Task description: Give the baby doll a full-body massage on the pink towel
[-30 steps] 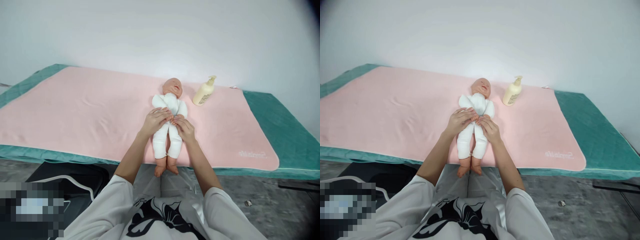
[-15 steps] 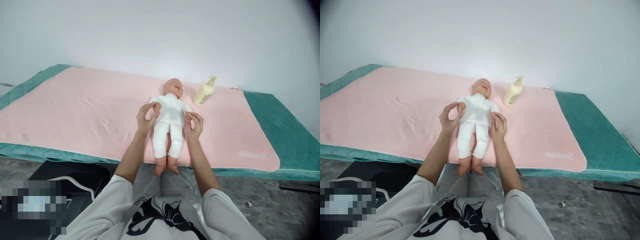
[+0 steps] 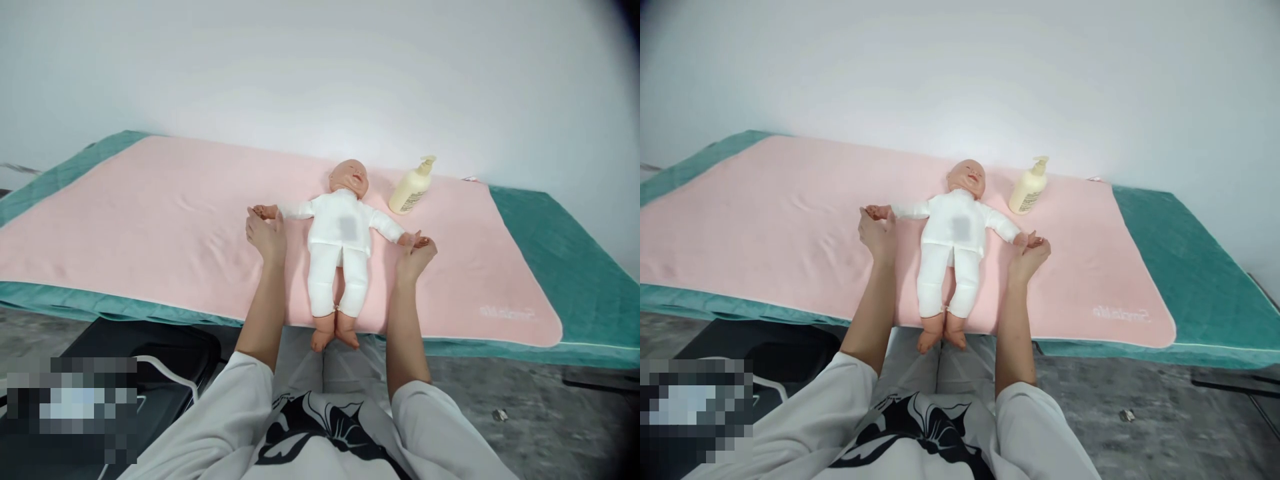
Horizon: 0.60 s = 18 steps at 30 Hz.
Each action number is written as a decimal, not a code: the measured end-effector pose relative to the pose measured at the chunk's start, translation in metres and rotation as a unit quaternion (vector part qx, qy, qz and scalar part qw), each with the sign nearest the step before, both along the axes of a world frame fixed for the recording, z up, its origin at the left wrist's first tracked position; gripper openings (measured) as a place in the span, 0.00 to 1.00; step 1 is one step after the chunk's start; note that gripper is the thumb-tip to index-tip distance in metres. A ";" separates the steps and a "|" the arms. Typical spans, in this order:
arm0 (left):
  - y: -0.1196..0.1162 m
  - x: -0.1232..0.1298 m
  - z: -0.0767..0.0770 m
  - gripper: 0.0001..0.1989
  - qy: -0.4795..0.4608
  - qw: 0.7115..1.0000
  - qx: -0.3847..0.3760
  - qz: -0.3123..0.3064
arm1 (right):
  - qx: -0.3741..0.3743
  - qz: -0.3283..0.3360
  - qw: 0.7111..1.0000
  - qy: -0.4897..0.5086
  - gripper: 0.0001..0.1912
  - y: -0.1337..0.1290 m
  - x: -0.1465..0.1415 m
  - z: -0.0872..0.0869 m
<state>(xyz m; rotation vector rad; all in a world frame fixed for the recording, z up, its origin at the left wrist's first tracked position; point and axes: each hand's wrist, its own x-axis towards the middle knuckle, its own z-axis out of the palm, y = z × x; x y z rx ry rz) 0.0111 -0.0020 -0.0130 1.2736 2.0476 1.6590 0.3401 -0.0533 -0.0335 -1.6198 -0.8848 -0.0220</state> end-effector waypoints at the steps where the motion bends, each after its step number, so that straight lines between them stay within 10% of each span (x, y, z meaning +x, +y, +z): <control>1: 0.001 0.000 -0.001 0.43 0.004 0.999 -0.040 0.013 | -0.023 -0.011 1.000 -0.004 0.19 0.000 0.002 0.001; 10: -0.002 -0.008 0.000 0.40 0.069 0.986 -0.151 0.022 | -0.099 -0.006 0.995 -0.009 0.20 -0.002 0.004 0.008; 18: -0.001 -0.016 -0.008 0.24 0.017 0.999 -0.030 0.000 | -0.018 0.037 0.996 0.078 0.24 -0.009 -0.003 0.015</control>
